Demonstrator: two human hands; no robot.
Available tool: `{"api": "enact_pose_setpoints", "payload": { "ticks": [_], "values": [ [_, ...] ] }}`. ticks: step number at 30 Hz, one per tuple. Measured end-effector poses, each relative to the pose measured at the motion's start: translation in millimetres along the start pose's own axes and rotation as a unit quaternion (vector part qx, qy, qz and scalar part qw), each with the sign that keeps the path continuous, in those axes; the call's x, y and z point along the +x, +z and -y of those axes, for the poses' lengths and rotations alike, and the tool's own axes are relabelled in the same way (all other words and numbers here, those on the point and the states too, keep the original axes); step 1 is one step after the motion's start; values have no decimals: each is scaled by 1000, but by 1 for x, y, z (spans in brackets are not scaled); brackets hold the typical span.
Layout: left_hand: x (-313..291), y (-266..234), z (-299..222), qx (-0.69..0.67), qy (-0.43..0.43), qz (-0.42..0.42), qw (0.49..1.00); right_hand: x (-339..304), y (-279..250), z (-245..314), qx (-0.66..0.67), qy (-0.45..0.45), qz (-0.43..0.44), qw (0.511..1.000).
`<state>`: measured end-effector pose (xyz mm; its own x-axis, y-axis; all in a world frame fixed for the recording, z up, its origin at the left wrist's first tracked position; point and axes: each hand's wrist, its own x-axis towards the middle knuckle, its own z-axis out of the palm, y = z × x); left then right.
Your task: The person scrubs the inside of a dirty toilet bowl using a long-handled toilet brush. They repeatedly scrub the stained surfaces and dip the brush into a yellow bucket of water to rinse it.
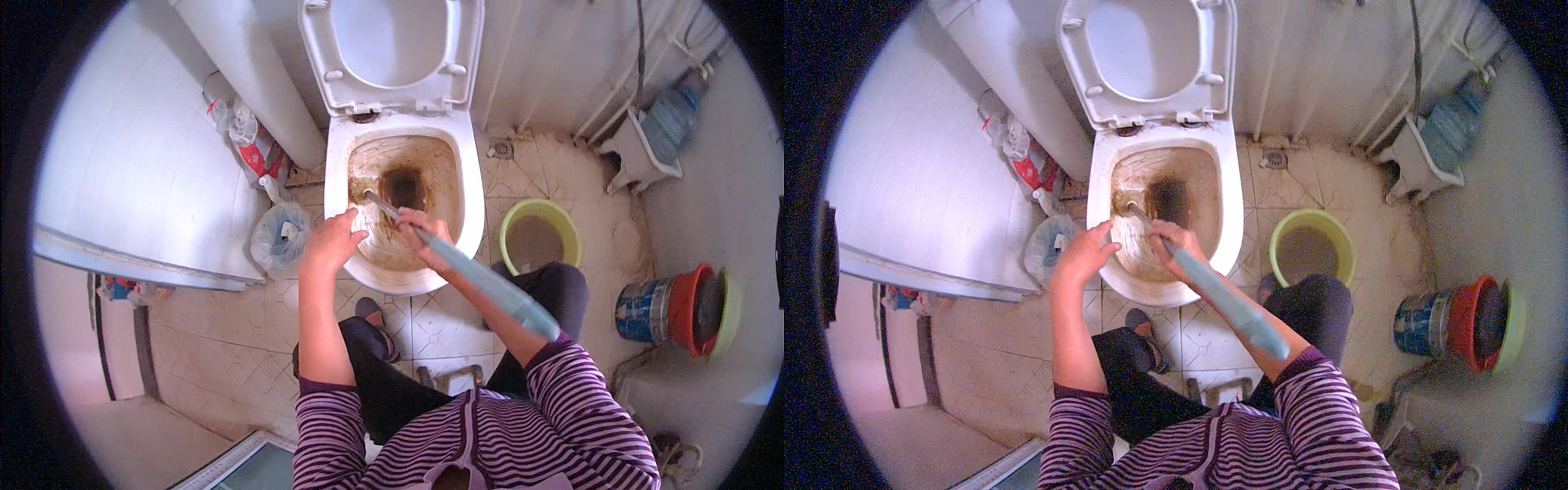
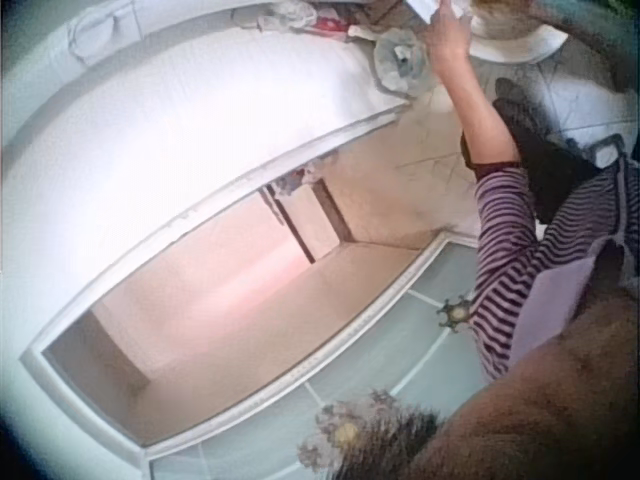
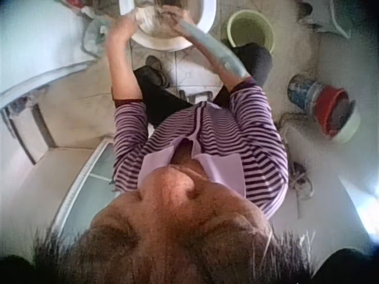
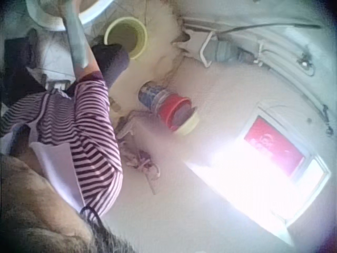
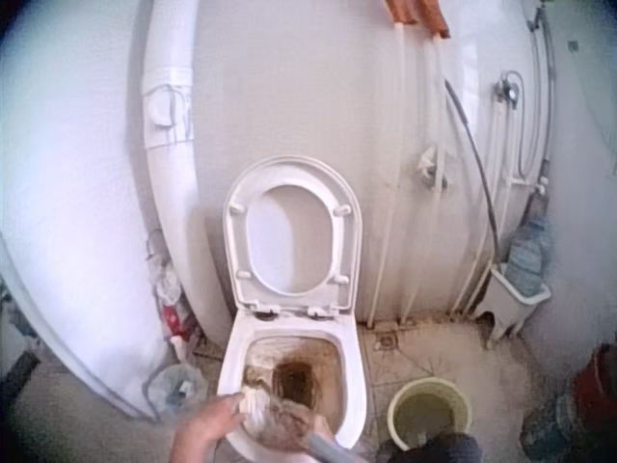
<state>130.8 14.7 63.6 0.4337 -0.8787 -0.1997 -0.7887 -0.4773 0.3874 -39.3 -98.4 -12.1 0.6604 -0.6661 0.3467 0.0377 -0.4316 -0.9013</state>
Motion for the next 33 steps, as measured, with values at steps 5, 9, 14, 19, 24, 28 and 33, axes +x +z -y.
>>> {"api": "enact_pose_setpoints", "payload": {
  "ticks": [5, 9, 14, 19, 24, 28, 33],
  "values": [
    [0, 8, 10, 8, 11, 3, 1000, 59, -33, 8, 61, 112, -26, 991],
    [2, 12, 6, -14, 29, -3, 999, 82, -59, 12, 214, 86, -93, 969],
    [30, 37, -5, -20, 54, 27, 998, 77, -31, -20, 318, 130, -169, 924],
    [27, 41, -2, -5, 47, 7, 999, 72, 1, -3, 295, 148, -116, 937],
    [25, 46, 0, 1, 48, -12, 999, 95, -44, 3, 142, 49, -41, 988],
    [23, 55, 3, 3, 50, -49, 998, 92, -77, 17, -32, -23, 29, 999],
    [24, 57, -1, 5, 51, -67, 996, 79, -63, -1, -160, -165, 140, 963]
  ]
}}
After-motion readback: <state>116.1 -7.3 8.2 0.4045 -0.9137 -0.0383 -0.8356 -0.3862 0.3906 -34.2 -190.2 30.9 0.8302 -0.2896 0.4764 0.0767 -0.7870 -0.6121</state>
